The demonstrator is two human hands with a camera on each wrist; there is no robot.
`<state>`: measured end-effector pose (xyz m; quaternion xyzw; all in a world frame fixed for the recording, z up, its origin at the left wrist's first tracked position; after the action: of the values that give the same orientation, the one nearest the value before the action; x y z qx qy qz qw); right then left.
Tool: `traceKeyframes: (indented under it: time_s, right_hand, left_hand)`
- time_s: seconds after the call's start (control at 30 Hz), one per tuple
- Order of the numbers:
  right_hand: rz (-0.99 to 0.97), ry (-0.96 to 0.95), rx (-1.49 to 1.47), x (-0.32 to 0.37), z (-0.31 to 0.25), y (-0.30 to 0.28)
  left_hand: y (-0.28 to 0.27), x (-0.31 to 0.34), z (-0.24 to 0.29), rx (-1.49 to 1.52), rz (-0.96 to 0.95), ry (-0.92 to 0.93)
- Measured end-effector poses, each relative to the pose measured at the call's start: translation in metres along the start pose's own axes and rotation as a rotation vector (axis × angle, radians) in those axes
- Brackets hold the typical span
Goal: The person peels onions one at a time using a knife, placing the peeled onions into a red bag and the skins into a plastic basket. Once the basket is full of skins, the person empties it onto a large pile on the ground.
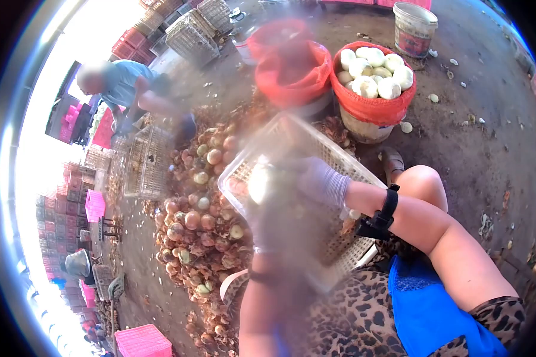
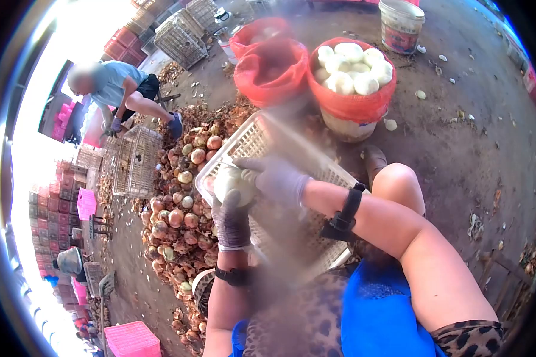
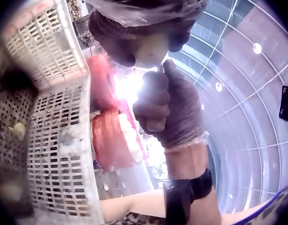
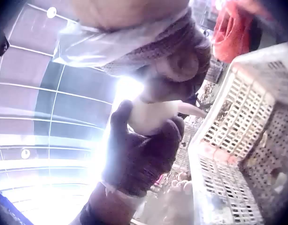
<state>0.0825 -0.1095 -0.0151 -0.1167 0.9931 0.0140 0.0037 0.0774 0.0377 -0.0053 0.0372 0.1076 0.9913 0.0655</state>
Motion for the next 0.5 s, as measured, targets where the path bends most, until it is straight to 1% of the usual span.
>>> traceKeyframes:
  time_s: [0.03,0.07,0.13,0.17,0.2,0.23,0.27,0.3,0.33,0.37,0.4,0.47,0.5]
  right_hand:
    - [0.003,-0.003,0.048,-0.001,0.003,-0.001]
    - [0.02,-0.132,0.201,-0.002,0.013,0.0]
    - [0.046,-0.155,0.397,-0.004,0.018,-0.004]
    - [0.056,-0.047,0.435,-0.01,0.017,-0.011]
    - [0.103,-0.001,0.436,-0.013,0.015,-0.022]
    - [0.15,0.044,0.435,-0.017,0.013,-0.033]
    - [0.244,0.022,0.394,-0.015,0.007,-0.052]
    - [0.296,-0.001,0.395,-0.012,0.005,-0.055]
    - [0.348,-0.024,0.395,-0.007,-0.005,-0.057]
    - [0.336,-0.058,0.451,0.005,-0.04,-0.047]
    - [0.318,-0.083,0.469,0.009,-0.053,-0.04]
    - [0.296,-0.125,0.462,0.015,-0.068,-0.03]
    - [0.307,-0.144,0.434,0.018,-0.069,-0.03]
  left_hand:
    - [0.001,0.001,-0.001,0.035,-0.035,-0.032]
    - [0.002,0.002,0.0,0.07,-0.069,-0.066]
    - [0.007,0.013,0.007,0.241,-0.149,-0.197]
    - [0.01,0.018,0.013,0.322,-0.165,-0.264]
    - [0.014,0.023,0.018,0.398,-0.141,-0.327]
    - [0.012,0.025,0.017,0.442,-0.147,-0.291]
    - [0.01,0.026,0.016,0.486,-0.153,-0.255]
    - [0.001,0.026,0.011,0.488,-0.195,-0.126]
    - [-0.006,0.026,0.01,0.487,-0.139,-0.165]
    - [-0.01,0.023,0.014,0.501,-0.151,-0.205]
    - [-0.013,0.022,0.016,0.522,-0.154,-0.248]
    - [-0.015,0.027,0.015,0.64,-0.225,-0.301]
    - [-0.01,0.029,0.017,0.728,-0.307,-0.307]
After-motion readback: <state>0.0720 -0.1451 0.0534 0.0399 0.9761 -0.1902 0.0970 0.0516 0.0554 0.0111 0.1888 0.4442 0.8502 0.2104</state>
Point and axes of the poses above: each hand's wrist, its own x-axis away from the middle knuckle, its own y-axis out of the palm, z = x × y, the point moved 2 cm from there along -x, towards the middle knuckle, and after that the axes turned 2 degrees about -x, right-handed, at the moved point
